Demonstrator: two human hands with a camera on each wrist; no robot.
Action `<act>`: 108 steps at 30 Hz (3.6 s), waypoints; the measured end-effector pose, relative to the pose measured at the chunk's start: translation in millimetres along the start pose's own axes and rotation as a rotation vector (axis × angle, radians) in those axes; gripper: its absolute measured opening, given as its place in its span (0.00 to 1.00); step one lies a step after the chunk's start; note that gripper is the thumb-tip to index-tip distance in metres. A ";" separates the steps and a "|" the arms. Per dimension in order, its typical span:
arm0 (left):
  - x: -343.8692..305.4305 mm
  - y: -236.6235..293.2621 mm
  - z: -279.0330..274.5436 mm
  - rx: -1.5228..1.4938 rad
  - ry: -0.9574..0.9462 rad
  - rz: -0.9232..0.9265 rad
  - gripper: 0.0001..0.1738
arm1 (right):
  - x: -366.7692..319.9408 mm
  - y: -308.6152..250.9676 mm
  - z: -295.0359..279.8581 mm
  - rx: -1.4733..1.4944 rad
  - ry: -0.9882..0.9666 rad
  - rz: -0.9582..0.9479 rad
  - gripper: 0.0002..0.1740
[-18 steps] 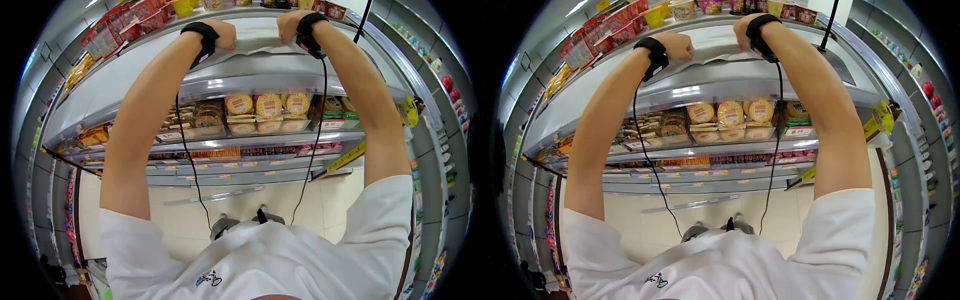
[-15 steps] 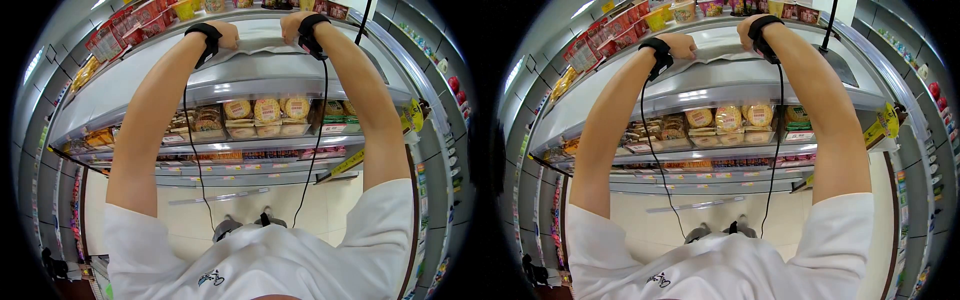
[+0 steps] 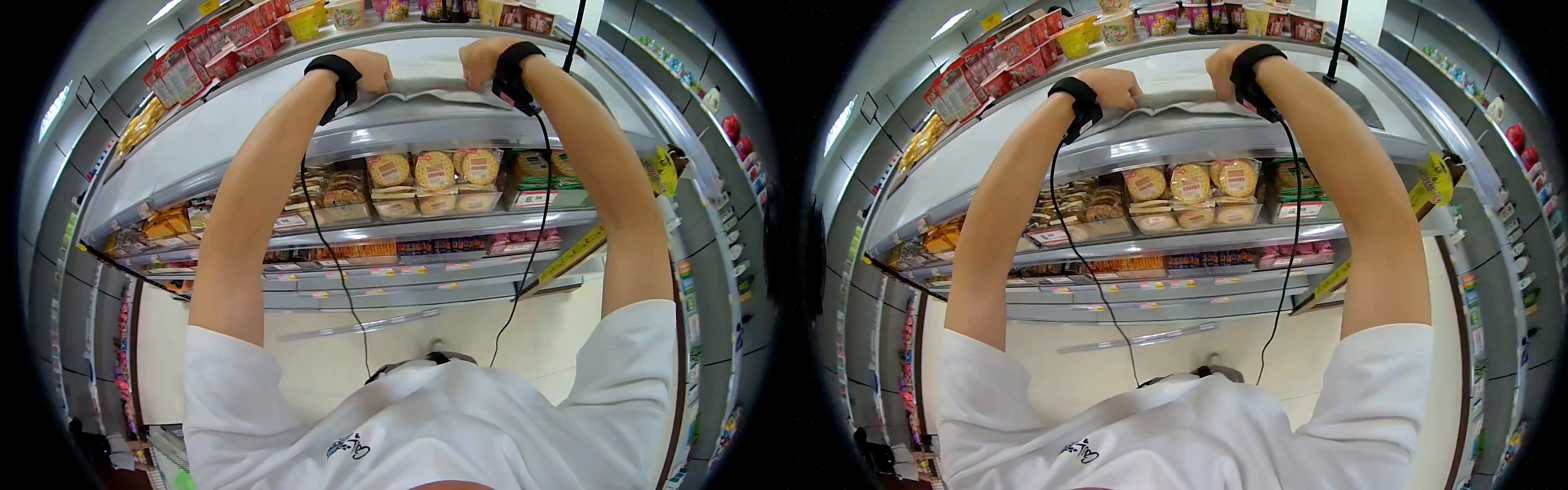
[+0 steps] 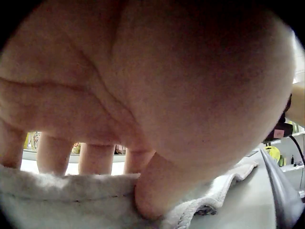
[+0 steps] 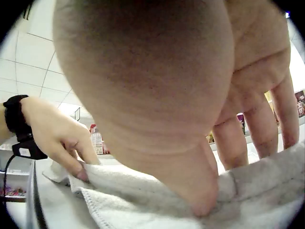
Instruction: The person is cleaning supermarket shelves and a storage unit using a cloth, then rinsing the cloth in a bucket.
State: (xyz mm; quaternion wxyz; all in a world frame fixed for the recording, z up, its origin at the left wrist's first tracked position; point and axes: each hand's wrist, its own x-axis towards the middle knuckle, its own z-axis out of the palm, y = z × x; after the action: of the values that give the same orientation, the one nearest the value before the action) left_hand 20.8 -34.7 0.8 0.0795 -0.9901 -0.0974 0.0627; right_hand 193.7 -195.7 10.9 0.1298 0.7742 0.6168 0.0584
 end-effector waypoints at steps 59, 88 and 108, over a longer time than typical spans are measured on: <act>110.7 27.4 -4.8 0.041 0.150 -0.156 0.17 | 35.5 118.4 29.8 -0.024 0.076 -0.010 0.20; 71.6 148.4 -23.1 -0.045 0.605 -0.019 0.14 | -101.3 168.0 24.9 -0.016 0.650 0.047 0.14; 185.4 307.6 -56.8 -0.033 0.424 -0.074 0.17 | -206.6 303.9 111.7 0.169 0.402 0.362 0.15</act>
State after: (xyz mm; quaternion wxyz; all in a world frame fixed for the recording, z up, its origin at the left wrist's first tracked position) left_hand 265.4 -303.3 -15.9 0.0841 -0.9780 -0.1157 -0.1515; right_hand 459.3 -473.0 1.1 -0.0728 0.8526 0.4847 0.1812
